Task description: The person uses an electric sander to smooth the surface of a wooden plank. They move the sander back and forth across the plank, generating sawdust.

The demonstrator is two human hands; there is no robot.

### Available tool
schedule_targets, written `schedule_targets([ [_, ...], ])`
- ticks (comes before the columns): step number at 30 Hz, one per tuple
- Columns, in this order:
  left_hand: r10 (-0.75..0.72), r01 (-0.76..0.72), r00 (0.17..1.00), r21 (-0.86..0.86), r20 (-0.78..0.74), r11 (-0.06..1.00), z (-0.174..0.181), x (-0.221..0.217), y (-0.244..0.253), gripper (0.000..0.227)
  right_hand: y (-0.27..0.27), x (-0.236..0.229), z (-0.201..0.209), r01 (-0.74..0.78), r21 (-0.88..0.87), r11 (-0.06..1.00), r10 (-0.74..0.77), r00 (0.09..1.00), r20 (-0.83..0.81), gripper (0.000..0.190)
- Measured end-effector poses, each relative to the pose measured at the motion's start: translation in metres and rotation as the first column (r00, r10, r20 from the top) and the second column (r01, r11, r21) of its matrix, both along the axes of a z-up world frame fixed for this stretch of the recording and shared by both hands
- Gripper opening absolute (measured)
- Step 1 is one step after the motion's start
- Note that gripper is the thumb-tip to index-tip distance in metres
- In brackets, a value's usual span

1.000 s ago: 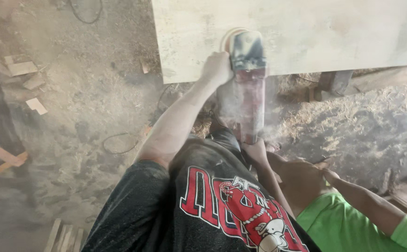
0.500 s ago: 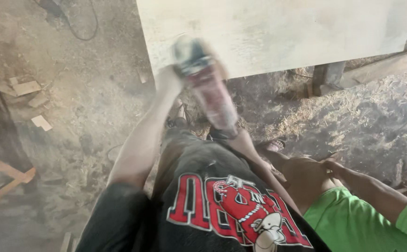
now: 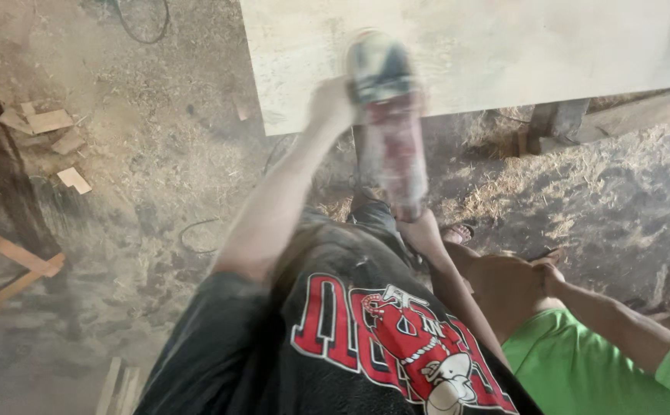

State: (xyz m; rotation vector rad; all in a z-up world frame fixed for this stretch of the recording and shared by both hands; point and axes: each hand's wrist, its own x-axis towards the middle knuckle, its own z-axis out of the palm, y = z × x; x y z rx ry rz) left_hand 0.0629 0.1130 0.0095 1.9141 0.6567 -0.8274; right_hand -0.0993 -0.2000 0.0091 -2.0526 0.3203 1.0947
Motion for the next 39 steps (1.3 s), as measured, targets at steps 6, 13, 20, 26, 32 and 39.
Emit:
schedule_targets([
  [6,0.055,-0.088,0.992,0.312,0.112,0.946,0.013,-0.116,0.060,0.031,0.022,-0.013,0.000,-0.363,-0.193,0.912,0.347,0.931,-0.113,0.040],
  [13,0.132,-0.196,0.931,0.160,0.341,0.968,0.002,-0.130,-0.016,0.015,-0.020,-0.009,0.058,-0.275,-0.153,0.949,0.244,0.950,-0.195,0.038],
  [20,-0.074,0.096,0.982,0.124,-0.175,0.988,-0.008,-0.063,-0.122,0.020,-0.128,-0.023,0.031,-0.075,-0.070,0.995,0.070,0.995,-0.068,0.031],
  [26,-0.285,0.224,0.918,0.233,0.274,0.946,-0.013,-0.002,-0.227,0.013,-0.218,-0.005,0.024,0.077,-0.147,0.986,-0.095,0.988,-0.119,0.026],
  [32,-0.402,0.381,0.896,0.140,0.190,0.914,-0.018,0.058,-0.305,0.014,-0.260,0.029,0.032,0.263,-0.024,0.965,-0.263,0.964,-0.023,0.026],
  [39,-0.211,0.169,0.930,0.162,0.300,0.972,-0.026,0.084,-0.294,0.016,-0.272,0.052,0.007,0.073,-0.038,0.997,-0.073,0.997,-0.003,0.022],
])
